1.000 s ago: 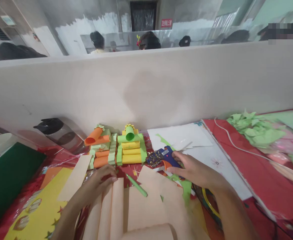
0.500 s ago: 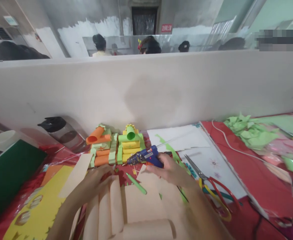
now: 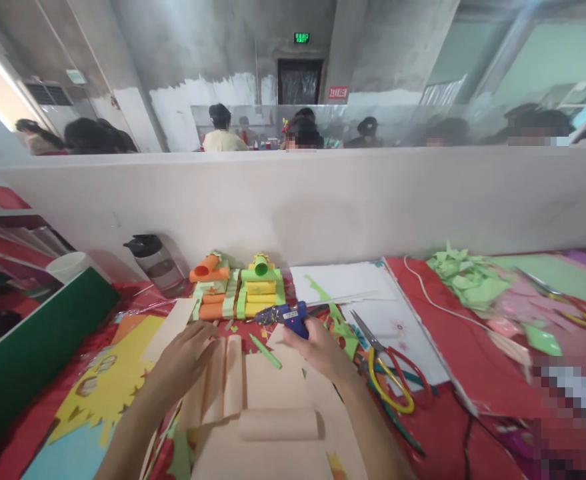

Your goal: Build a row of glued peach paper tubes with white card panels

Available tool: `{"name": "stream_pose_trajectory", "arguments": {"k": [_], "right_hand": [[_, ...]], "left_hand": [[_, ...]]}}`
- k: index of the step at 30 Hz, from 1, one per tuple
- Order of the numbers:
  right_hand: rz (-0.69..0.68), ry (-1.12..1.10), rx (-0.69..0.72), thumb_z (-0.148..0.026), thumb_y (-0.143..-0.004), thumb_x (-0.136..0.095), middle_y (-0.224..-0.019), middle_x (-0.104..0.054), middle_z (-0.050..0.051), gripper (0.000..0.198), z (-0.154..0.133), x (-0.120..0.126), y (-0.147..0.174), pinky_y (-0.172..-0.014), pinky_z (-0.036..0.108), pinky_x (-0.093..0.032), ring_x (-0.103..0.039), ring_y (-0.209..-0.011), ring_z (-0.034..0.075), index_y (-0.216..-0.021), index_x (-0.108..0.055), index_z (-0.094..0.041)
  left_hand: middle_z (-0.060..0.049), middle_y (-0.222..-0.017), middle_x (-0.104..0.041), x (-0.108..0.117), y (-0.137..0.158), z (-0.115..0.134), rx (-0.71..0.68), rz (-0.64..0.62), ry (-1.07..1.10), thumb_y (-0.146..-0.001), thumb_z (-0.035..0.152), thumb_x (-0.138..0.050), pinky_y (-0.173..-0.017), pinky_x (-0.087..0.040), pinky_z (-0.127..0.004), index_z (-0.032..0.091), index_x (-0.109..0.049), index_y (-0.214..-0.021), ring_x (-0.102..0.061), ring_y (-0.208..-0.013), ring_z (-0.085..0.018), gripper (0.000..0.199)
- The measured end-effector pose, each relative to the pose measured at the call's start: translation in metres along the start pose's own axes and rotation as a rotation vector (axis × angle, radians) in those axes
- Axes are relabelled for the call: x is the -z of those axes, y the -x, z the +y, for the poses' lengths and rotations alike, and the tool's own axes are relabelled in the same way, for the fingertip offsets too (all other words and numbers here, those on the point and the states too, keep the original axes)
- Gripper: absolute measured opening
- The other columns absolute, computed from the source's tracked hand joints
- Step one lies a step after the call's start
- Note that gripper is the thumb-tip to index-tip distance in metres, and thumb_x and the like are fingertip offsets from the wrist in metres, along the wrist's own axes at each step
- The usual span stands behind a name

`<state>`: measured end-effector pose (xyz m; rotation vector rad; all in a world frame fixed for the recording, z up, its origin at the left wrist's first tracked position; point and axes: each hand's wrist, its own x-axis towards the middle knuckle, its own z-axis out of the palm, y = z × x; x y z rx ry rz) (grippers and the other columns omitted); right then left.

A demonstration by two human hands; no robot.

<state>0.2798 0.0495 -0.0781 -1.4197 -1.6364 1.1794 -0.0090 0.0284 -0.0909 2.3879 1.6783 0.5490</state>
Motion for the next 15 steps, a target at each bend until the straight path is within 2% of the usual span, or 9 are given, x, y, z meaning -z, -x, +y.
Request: {"name": "stream_pose_trajectory", "arguments": {"k": [2,4,8,12,14,15], "right_hand": [[-0.013,0.020,-0.037,-0.054,-0.085,-0.059,-0.060,-0.051,-0.003,0.037,0.012,-0.005,0.005,-0.056,0.025,-0.038,-0.051,-0.060,0.016,-0.078,-0.061,-0.017],[0.021,0.034,-0.056,-0.051,-0.083,-0.061,-0.066,-0.055,-0.002,0.035,0.026,-0.008,0.008,-0.060,0.025,-0.040,-0.053,-0.065,0.016,-0.083,-0.062,-0.017],[0.116,0.073,-0.109,-0.039,-0.078,-0.064,-0.080,-0.063,0.001,0.025,0.047,-0.005,0.011,-0.068,0.028,-0.044,-0.059,-0.076,0.020,-0.089,-0.061,-0.017],[0.116,0.164,-0.145,-0.032,-0.078,-0.059,-0.079,-0.065,0.002,0.019,0.051,0.001,0.013,-0.067,0.029,-0.045,-0.062,-0.076,0.022,-0.088,-0.060,-0.017],[0.107,0.251,-0.131,-0.034,-0.079,-0.060,-0.084,-0.068,0.005,0.019,0.050,0.003,0.013,-0.069,0.030,-0.045,-0.063,-0.081,0.024,-0.088,-0.060,-0.017],[0.106,0.311,-0.112,-0.034,-0.080,-0.059,-0.087,-0.068,0.006,0.019,0.049,0.004,0.014,-0.070,0.031,-0.045,-0.064,-0.084,0.025,-0.089,-0.060,-0.017]], "left_hand": [[-0.008,-0.107,-0.064,-0.008,0.015,0.001,-0.039,0.013,-0.012,-0.099,0.027,-0.036,-0.091,-0.045,-0.041,0.022,-0.057,-0.097,-0.059,-0.105,-0.025,0.022],[-0.009,-0.111,-0.064,-0.014,0.030,0.002,-0.035,0.025,-0.031,-0.099,0.028,-0.037,-0.092,-0.045,-0.042,0.022,-0.057,-0.099,-0.059,-0.107,-0.026,0.021],[-0.010,-0.124,-0.060,-0.013,0.045,0.001,0.114,0.093,-0.104,-0.099,0.036,-0.039,-0.090,-0.047,-0.044,0.024,-0.055,-0.114,-0.057,-0.114,-0.028,0.025],[-0.011,-0.120,-0.064,-0.004,0.025,0.001,0.206,0.007,-0.179,-0.099,0.033,-0.037,-0.088,-0.049,-0.042,0.022,-0.059,-0.112,-0.060,-0.109,-0.028,0.028],[-0.010,-0.112,-0.068,-0.002,0.003,-0.001,0.164,-0.057,-0.218,-0.096,0.023,-0.041,-0.090,-0.047,-0.040,0.021,-0.061,-0.114,-0.061,-0.108,-0.027,0.027],[-0.010,-0.108,-0.069,-0.003,-0.008,-0.002,0.097,-0.116,-0.228,-0.095,0.018,-0.043,-0.088,-0.048,-0.039,0.022,-0.063,-0.114,-0.063,-0.105,-0.026,0.028]]}}
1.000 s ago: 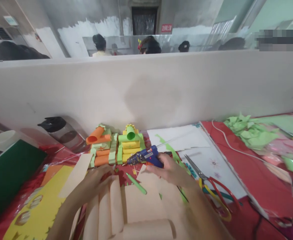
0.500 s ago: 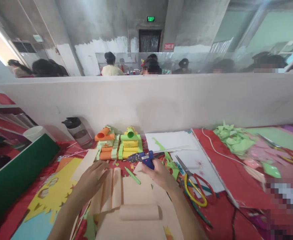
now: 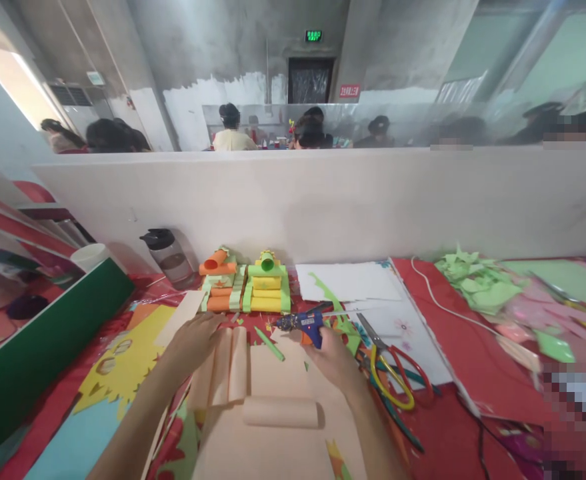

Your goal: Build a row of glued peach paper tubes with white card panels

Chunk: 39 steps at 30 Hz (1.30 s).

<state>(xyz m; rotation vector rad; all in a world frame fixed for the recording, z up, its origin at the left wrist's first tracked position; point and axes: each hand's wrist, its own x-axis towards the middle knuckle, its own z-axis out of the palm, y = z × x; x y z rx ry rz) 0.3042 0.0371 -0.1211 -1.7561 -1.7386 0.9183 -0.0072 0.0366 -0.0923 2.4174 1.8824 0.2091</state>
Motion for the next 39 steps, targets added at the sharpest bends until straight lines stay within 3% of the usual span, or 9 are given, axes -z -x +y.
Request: {"name": "stream_pose_trajectory", "arguments": {"k": [2,6,14,19,23,27,33,36,39], "right_hand": [[0.014,0.132,0.056,-0.030,-0.083,-0.055,-0.093,-0.069,0.009,0.017,0.002,0.002,0.001,-0.072,0.031,-0.044,-0.064,-0.088,0.026,-0.093,-0.061,-0.017],[0.041,0.366,0.101,-0.028,-0.092,-0.044,-0.098,-0.068,0.014,0.023,0.014,0.007,0.002,-0.076,0.032,-0.043,-0.064,-0.093,0.027,-0.098,-0.062,-0.015],[0.162,0.746,0.024,-0.025,-0.091,-0.053,-0.098,-0.064,0.015,0.015,0.031,0.003,0.004,-0.078,0.034,-0.041,-0.062,-0.098,0.030,-0.099,-0.056,-0.013],[0.251,0.786,0.153,-0.025,-0.088,-0.059,-0.103,-0.063,0.012,0.025,-0.002,0.002,0.017,-0.080,0.036,-0.039,-0.058,-0.098,0.029,-0.111,-0.053,-0.017],[0.091,0.716,0.393,-0.023,-0.092,-0.056,-0.095,-0.064,0.008,0.007,-0.051,-0.014,0.007,-0.079,0.036,-0.038,-0.057,-0.091,0.026,-0.097,-0.059,-0.020],[-0.057,0.797,0.594,-0.010,-0.088,-0.054,-0.088,-0.066,0.010,0.011,-0.079,-0.050,-0.020,-0.081,0.037,-0.038,-0.057,-0.091,0.026,-0.089,-0.063,-0.016],[-0.188,0.826,0.543,0.000,-0.079,-0.055,-0.082,-0.070,0.015,0.018,-0.078,-0.091,-0.050,-0.079,0.037,-0.040,-0.063,-0.087,0.028,-0.085,-0.067,-0.012],[-0.190,0.811,0.532,-0.003,-0.080,-0.055,-0.083,-0.070,0.014,0.017,-0.081,-0.090,-0.051,-0.077,0.036,-0.041,-0.064,-0.085,0.027,-0.087,-0.067,-0.012],[-0.167,0.712,0.499,-0.012,-0.086,-0.056,-0.084,-0.069,0.012,0.009,-0.090,-0.077,-0.043,-0.075,0.033,-0.042,-0.063,-0.085,0.026,-0.089,-0.065,-0.014]], "left_hand": [[-0.008,-0.101,-0.071,-0.001,-0.021,-0.001,-0.112,-0.099,-0.030,-0.090,0.008,-0.044,-0.086,-0.047,-0.036,0.023,-0.066,-0.109,-0.065,-0.098,-0.023,0.033],[-0.007,-0.098,-0.071,-0.011,-0.049,-0.005,-0.169,-0.207,-0.078,-0.085,0.001,-0.043,-0.082,-0.047,-0.033,0.024,-0.069,-0.104,-0.066,-0.095,-0.023,0.039],[-0.005,-0.092,-0.068,-0.026,-0.060,-0.018,-0.272,-0.212,-0.062,-0.089,0.010,-0.048,-0.075,-0.043,-0.031,0.022,-0.066,-0.090,-0.063,-0.091,-0.023,0.022],[-0.005,-0.096,-0.065,-0.029,-0.058,-0.023,-0.301,-0.171,-0.074,-0.095,0.019,-0.047,-0.075,-0.042,-0.031,0.020,-0.062,-0.088,-0.061,-0.091,-0.023,0.017],[-0.008,-0.100,-0.064,-0.030,-0.056,-0.022,-0.335,-0.187,-0.160,-0.095,0.014,-0.044,-0.076,-0.042,-0.033,0.016,-0.061,-0.092,-0.060,-0.093,-0.024,0.017],[-0.010,-0.102,-0.063,-0.018,-0.051,-0.017,-0.335,-0.157,-0.182,-0.096,0.012,-0.040,-0.078,-0.042,-0.034,0.017,-0.059,-0.096,-0.059,-0.094,-0.024,0.019],[-0.007,-0.093,-0.063,0.012,-0.031,-0.014,-0.242,-0.057,-0.072,-0.090,0.001,-0.038,-0.077,-0.041,-0.034,0.019,-0.055,-0.097,-0.057,-0.091,-0.024,0.026],[-0.006,-0.092,-0.063,0.016,-0.016,-0.009,-0.138,0.014,0.040,-0.094,0.008,-0.036,-0.076,-0.041,-0.035,0.021,-0.054,-0.098,-0.057,-0.091,-0.025,0.023],[-0.005,-0.102,-0.063,0.012,0.001,0.003,-0.023,0.108,0.339,-0.099,0.022,-0.036,-0.077,-0.044,-0.033,0.023,-0.055,-0.101,-0.059,-0.091,-0.021,0.019]]}}
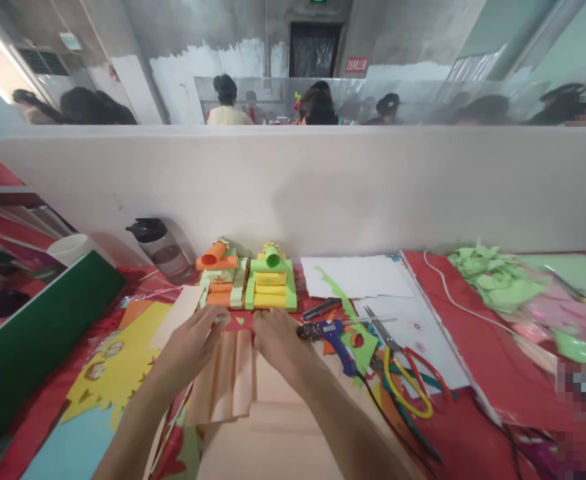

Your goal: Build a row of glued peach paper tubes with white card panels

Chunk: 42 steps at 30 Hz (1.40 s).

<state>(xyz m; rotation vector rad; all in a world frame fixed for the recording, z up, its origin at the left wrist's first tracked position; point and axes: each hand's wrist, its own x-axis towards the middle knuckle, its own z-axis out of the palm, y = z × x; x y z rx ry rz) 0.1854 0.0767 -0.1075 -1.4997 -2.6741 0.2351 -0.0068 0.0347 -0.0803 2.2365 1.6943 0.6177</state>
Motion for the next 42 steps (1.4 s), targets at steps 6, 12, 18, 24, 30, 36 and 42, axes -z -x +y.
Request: {"name": "stream_pose_trajectory", "arguments": {"k": [6,12,18,24,30,36,42], "right_hand": [[0.156,-0.391,-0.002,-0.023,-0.094,-0.054,-0.097,-0.065,0.004,0.008,0.004,0.028,0.046,-0.083,0.030,-0.044,-0.060,-0.095,0.020,-0.100,-0.059,-0.022],[0.180,-0.469,0.132,-0.019,-0.099,-0.046,-0.108,-0.059,0.005,0.020,0.008,0.019,0.098,-0.087,0.031,-0.047,-0.060,-0.100,0.019,-0.114,-0.057,-0.025],[0.227,-0.463,0.159,-0.018,-0.099,-0.045,-0.105,-0.060,0.006,0.022,-0.001,0.017,0.121,-0.086,0.034,-0.049,-0.060,-0.094,0.019,-0.114,-0.060,-0.025],[0.254,-0.459,0.196,-0.018,-0.099,-0.046,-0.107,-0.061,0.006,0.022,-0.010,0.030,0.131,-0.088,0.034,-0.048,-0.060,-0.099,0.020,-0.113,-0.061,-0.025],[0.332,-0.609,0.170,-0.025,-0.098,-0.050,-0.100,-0.066,0.005,0.013,-0.015,0.028,0.139,-0.083,0.031,-0.048,-0.062,-0.093,0.019,-0.108,-0.058,-0.023],[0.403,-0.609,0.123,-0.022,-0.092,-0.055,-0.085,-0.065,0.004,0.003,-0.015,0.034,0.142,-0.073,0.028,-0.046,-0.061,-0.078,0.018,-0.089,-0.057,-0.022],[0.356,-0.622,0.083,-0.011,-0.089,-0.049,-0.079,-0.060,0.000,0.015,-0.017,0.035,0.145,-0.070,0.024,-0.042,-0.057,-0.073,0.015,-0.079,-0.052,-0.022]], "left_hand": [[-0.005,-0.097,-0.066,-0.039,0.043,0.024,0.237,0.167,0.608,-0.095,0.042,-0.050,-0.076,-0.049,-0.030,0.021,-0.059,-0.104,-0.063,-0.082,-0.018,0.025],[-0.004,-0.092,-0.070,-0.060,0.071,0.045,0.284,0.094,0.687,-0.095,0.041,-0.050,-0.077,-0.050,-0.030,0.021,-0.062,-0.104,-0.066,-0.084,-0.019,0.025],[-0.005,-0.098,-0.070,-0.052,0.073,0.058,0.146,0.063,0.613,-0.095,0.038,-0.050,-0.080,-0.050,-0.029,0.022,-0.063,-0.104,-0.066,-0.087,-0.018,0.023],[-0.005,-0.095,-0.070,-0.044,0.081,0.067,0.113,0.086,0.632,-0.095,0.037,-0.052,-0.076,-0.049,-0.026,0.021,-0.064,-0.105,-0.064,-0.082,-0.016,0.022],[-0.005,-0.087,-0.069,-0.045,0.090,0.071,0.106,0.084,0.797,-0.091,0.035,-0.059,-0.070,-0.049,-0.025,0.019,-0.066,-0.099,-0.064,-0.077,-0.015,0.020],[-0.004,-0.074,-0.066,-0.030,0.084,0.083,0.093,0.040,0.914,-0.086,0.035,-0.064,-0.065,-0.050,-0.025,0.015,-0.065,-0.091,-0.065,-0.065,-0.014,0.020],[-0.002,-0.065,-0.063,-0.041,0.082,0.087,0.142,0.013,0.944,-0.084,0.033,-0.066,-0.061,-0.047,-0.024,0.015,-0.065,-0.088,-0.062,-0.061,-0.014,0.019]]}}
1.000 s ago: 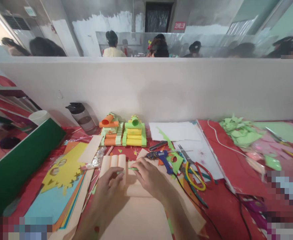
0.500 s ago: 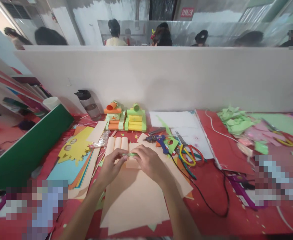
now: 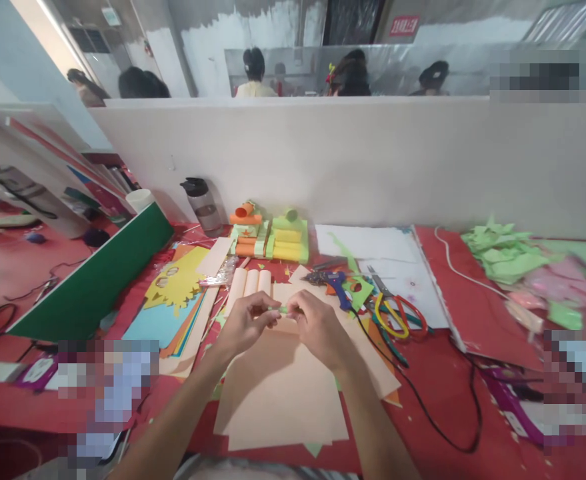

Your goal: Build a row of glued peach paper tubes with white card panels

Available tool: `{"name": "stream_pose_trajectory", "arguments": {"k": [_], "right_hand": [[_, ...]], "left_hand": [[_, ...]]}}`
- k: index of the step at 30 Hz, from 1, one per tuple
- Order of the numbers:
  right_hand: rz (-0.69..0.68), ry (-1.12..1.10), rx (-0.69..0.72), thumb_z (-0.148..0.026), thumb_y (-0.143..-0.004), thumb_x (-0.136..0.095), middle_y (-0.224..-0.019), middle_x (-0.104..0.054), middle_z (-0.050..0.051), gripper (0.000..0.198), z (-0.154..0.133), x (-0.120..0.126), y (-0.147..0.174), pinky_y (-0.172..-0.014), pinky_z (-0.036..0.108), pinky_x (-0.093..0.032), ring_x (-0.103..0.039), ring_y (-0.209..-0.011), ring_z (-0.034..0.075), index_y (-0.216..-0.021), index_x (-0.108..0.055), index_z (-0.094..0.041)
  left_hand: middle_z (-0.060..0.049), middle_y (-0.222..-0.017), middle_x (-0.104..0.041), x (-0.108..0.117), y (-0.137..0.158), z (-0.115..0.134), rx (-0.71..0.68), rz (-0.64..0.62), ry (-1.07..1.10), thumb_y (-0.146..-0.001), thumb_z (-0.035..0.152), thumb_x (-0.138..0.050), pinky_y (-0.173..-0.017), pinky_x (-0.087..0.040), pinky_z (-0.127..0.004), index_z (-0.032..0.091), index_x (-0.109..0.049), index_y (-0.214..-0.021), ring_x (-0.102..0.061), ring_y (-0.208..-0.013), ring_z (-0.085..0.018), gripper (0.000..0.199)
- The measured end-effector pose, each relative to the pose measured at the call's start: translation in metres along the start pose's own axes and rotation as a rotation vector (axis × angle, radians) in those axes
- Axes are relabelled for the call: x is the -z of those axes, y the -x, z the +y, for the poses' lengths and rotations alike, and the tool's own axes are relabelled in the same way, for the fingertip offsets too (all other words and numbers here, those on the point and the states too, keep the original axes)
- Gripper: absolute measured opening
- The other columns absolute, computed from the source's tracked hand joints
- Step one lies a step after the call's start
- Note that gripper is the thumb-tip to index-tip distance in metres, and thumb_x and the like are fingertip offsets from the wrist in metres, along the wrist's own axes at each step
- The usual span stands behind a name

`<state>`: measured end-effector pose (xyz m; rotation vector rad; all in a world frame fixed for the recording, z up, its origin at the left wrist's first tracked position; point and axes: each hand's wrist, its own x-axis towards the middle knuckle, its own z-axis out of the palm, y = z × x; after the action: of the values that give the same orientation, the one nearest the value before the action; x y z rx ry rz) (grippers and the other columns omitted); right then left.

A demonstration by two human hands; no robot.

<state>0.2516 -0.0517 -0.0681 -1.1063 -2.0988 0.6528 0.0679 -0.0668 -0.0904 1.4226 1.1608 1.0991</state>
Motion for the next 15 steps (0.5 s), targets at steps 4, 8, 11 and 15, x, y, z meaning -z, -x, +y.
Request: {"name": "stream_pose_trajectory", "arguments": {"k": [4,8,11,15], "right_hand": [[-0.021,-0.029,-0.034,-0.005,-0.086,-0.045,-0.078,-0.058,0.000,0.019,0.005,-0.006,0.002,-0.069,0.024,-0.040,-0.055,-0.073,0.015,-0.077,-0.050,-0.022],[-0.067,-0.043,-0.075,-0.005,-0.086,-0.044,-0.080,-0.058,-0.001,0.020,0.009,-0.012,-0.003,-0.068,0.024,-0.041,-0.054,-0.074,0.014,-0.077,-0.050,-0.021],[-0.166,-0.024,-0.059,-0.008,-0.088,-0.049,-0.085,-0.059,0.000,0.015,0.003,-0.004,-0.012,-0.069,0.025,-0.044,-0.057,-0.078,0.015,-0.083,-0.054,-0.022],[0.062,0.043,0.158,-0.012,-0.093,-0.052,-0.097,-0.064,0.004,0.017,-0.013,0.017,-0.035,-0.082,0.030,-0.047,-0.062,-0.092,0.018,-0.102,-0.059,-0.024]], "left_hand": [[-0.004,-0.069,-0.066,-0.007,0.000,-0.016,0.021,0.015,0.069,-0.085,0.034,-0.066,-0.063,-0.050,-0.026,0.014,-0.064,-0.088,-0.064,-0.063,-0.015,0.020],[-0.003,-0.068,-0.065,-0.002,-0.004,-0.014,0.027,-0.017,-0.033,-0.088,0.033,-0.061,-0.062,-0.049,-0.025,0.016,-0.063,-0.089,-0.064,-0.063,-0.015,0.017],[-0.002,-0.072,-0.067,0.012,-0.005,-0.004,0.012,-0.099,-0.366,-0.089,0.032,-0.056,-0.063,-0.046,-0.025,0.021,-0.066,-0.090,-0.064,-0.067,-0.017,0.015],[-0.003,-0.100,-0.071,0.044,-0.001,0.005,0.064,-0.056,-0.556,-0.093,0.038,-0.050,-0.069,-0.048,-0.027,0.028,-0.057,-0.122,-0.067,-0.084,-0.018,0.032]]}}
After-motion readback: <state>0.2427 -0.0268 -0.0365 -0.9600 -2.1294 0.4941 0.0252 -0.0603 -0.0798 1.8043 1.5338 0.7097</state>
